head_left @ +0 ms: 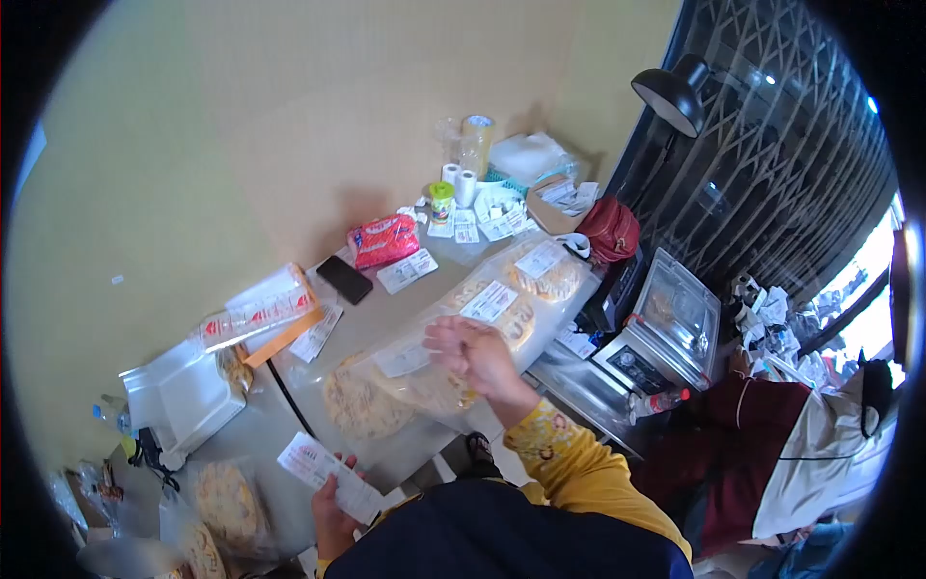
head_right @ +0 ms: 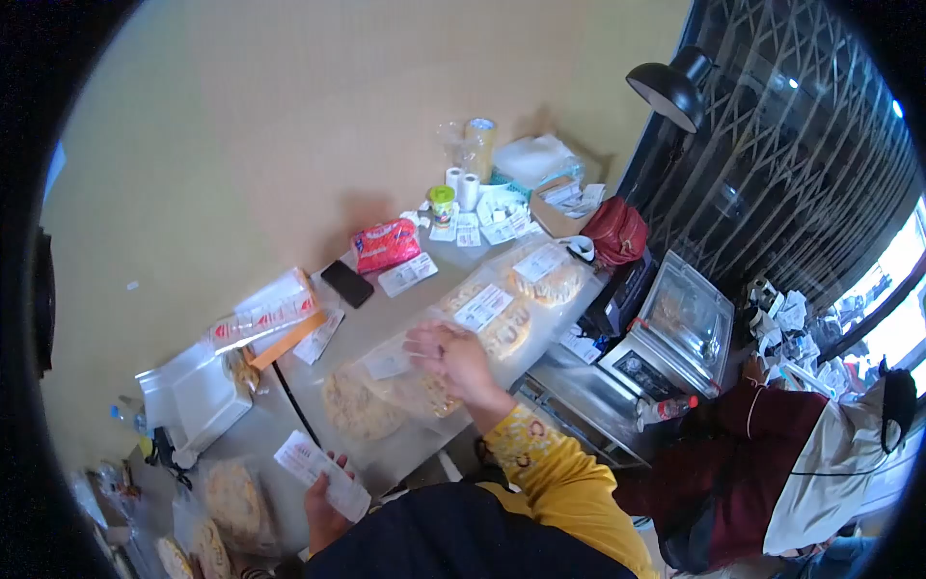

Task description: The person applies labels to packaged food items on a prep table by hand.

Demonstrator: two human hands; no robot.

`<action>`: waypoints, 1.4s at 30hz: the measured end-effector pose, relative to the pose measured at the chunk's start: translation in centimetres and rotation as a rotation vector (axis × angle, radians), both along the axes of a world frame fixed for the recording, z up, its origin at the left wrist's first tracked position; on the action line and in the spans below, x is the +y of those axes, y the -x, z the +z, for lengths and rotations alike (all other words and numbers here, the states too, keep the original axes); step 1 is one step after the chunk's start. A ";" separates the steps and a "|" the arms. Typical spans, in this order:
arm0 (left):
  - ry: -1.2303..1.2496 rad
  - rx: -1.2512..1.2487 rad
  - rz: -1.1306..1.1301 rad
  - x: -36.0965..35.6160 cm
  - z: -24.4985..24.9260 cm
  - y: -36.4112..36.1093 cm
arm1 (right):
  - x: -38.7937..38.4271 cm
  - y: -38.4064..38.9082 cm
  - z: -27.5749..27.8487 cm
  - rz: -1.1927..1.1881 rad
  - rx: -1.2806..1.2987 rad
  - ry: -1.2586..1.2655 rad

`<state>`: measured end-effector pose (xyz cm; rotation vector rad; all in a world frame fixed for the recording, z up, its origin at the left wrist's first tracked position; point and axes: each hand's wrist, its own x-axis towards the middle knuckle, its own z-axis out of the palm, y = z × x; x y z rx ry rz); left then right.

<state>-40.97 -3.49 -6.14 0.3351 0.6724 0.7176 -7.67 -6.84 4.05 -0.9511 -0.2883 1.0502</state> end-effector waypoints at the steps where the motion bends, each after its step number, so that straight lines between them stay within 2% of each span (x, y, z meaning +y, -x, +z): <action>1: -0.007 0.010 0.034 -0.2 0.1 -0.1 | -0.7 -1.9 0.7 -0.019 -0.013 -0.019; 5: 0.019 0.092 0.131 -1.1 0.0 -1.7 | -2.8 -9.4 4.8 -0.103 -0.041 -0.020; 11: -0.064 0.257 0.404 -2.0 0.9 -9.2 | -3.8 -20.7 4.1 -0.155 -0.153 -0.073; 16: 0.012 0.145 0.292 -1.4 1.0 -12.6 | -4.7 -29.0 -1.3 -0.150 -0.154 0.001; 19: 0.076 0.102 0.265 -1.7 2.7 -15.4 | -6.4 -34.6 -10.2 -0.101 0.007 0.001; 22: 0.092 0.122 0.258 -1.6 2.4 -16.9 | -7.6 -33.6 -9.1 -0.216 0.059 0.120; 24: 0.087 0.171 0.267 -1.8 2.2 -17.2 | -8.2 -34.0 -8.8 -0.150 0.107 0.036; 25: 0.082 0.227 0.249 -1.6 2.7 -17.8 | -8.7 -35.1 -10.2 -0.011 0.123 -0.098; 26: 0.079 0.289 0.240 -1.4 3.2 -18.1 | -9.3 -36.2 -10.9 0.146 0.262 -0.202; 27: 0.030 0.307 0.247 -1.2 3.6 -18.5 | -9.7 -36.3 -10.9 0.007 0.027 0.142; 28: -0.020 0.326 0.252 -1.1 3.8 -18.8 | -9.6 -34.9 -8.1 -0.094 -0.134 0.467; 29: -0.029 0.313 0.248 -0.8 3.9 -18.9 | -9.9 -34.8 -7.7 -0.154 -0.250 0.634; 31: -0.057 0.307 0.247 -0.5 4.3 -19.2 | -10.4 -33.7 -4.8 -0.102 -0.736 1.031; 34: -0.093 0.337 0.237 -0.2 4.8 -19.7 | -9.3 -28.1 -0.4 -0.192 -0.890 0.769; 36: -0.097 0.369 0.221 -0.3 5.1 -19.7 | -7.3 -25.0 -2.7 -0.172 -0.934 0.436; 37: -0.107 0.388 0.182 -0.4 5.1 -19.4 | -5.6 -22.1 -2.4 -0.093 -1.078 0.491; 39: -0.129 0.422 0.102 -0.8 5.1 -18.6 | -2.9 -14.9 -2.3 0.158 -1.002 0.224; 40: -0.111 0.376 0.045 -1.2 5.3 -18.0 | -1.9 -11.1 -3.2 0.285 -0.924 0.249; 41: -0.094 0.329 -0.012 -1.5 5.7 -17.3 | -1.0 -7.5 -3.6 0.415 -0.867 0.173; 42: -0.078 0.281 -0.067 -1.8 5.9 -16.4 | -0.5 -3.8 -4.0 0.449 -0.845 0.104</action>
